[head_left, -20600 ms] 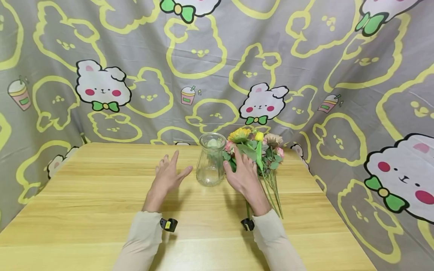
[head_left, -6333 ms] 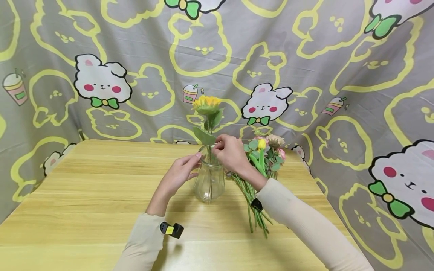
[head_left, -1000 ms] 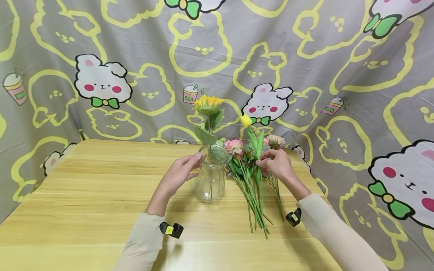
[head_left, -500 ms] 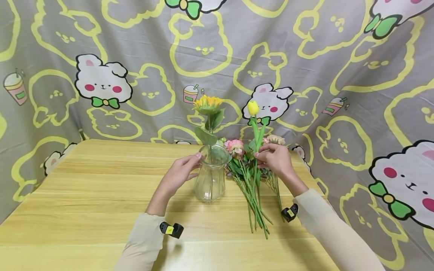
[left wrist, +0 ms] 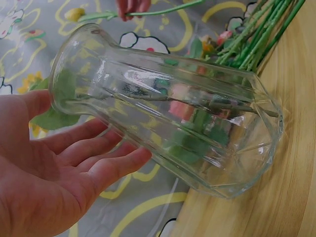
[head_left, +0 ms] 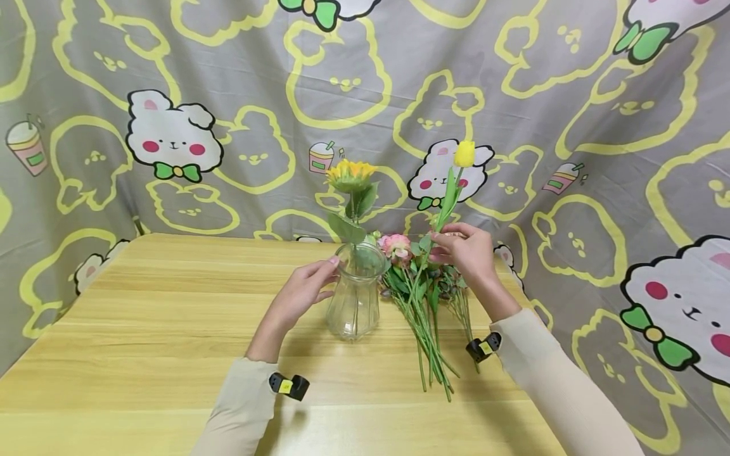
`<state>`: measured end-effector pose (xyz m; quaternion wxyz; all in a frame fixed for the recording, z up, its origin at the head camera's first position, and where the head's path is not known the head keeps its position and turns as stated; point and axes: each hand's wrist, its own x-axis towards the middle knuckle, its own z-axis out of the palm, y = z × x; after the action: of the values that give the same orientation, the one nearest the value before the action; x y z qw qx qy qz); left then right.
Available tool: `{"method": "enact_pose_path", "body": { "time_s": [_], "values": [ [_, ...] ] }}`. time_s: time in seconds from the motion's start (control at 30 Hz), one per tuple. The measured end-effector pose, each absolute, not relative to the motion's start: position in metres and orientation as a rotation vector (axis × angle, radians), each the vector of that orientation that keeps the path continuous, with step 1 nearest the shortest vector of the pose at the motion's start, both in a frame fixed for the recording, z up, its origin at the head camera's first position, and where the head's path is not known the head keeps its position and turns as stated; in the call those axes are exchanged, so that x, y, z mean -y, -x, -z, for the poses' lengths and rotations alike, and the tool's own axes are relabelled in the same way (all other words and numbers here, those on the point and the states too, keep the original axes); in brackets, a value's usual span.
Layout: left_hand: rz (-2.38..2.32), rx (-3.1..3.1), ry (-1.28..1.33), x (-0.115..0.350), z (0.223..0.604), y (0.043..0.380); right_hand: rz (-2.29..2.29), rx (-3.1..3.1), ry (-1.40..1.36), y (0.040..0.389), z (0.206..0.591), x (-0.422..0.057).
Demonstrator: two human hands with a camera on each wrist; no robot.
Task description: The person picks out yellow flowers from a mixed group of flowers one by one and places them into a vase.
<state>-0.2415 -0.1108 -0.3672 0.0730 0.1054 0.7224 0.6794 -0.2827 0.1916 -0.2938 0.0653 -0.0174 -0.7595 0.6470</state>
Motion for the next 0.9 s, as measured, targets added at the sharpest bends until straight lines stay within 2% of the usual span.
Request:
{"method": "enact_pose_path", "body": {
  "time_s": [0.23,0.63,0.9],
  "values": [
    [-2.041,-2.174,-0.319,0.111,0.367,0.241,-2.07,2.107,0.031,0.284,0.277,-0.188],
    [-2.042,-2.172,-0.318,0.111,0.367,0.242,-1.974,2.017,-0.014,0.284,0.248,-0.185],
    [-2.041,-2.171,-0.32,0.111,0.367,0.241,-1.958,2.014,-0.018,0.284,0.245,-0.179]
  ]
}}
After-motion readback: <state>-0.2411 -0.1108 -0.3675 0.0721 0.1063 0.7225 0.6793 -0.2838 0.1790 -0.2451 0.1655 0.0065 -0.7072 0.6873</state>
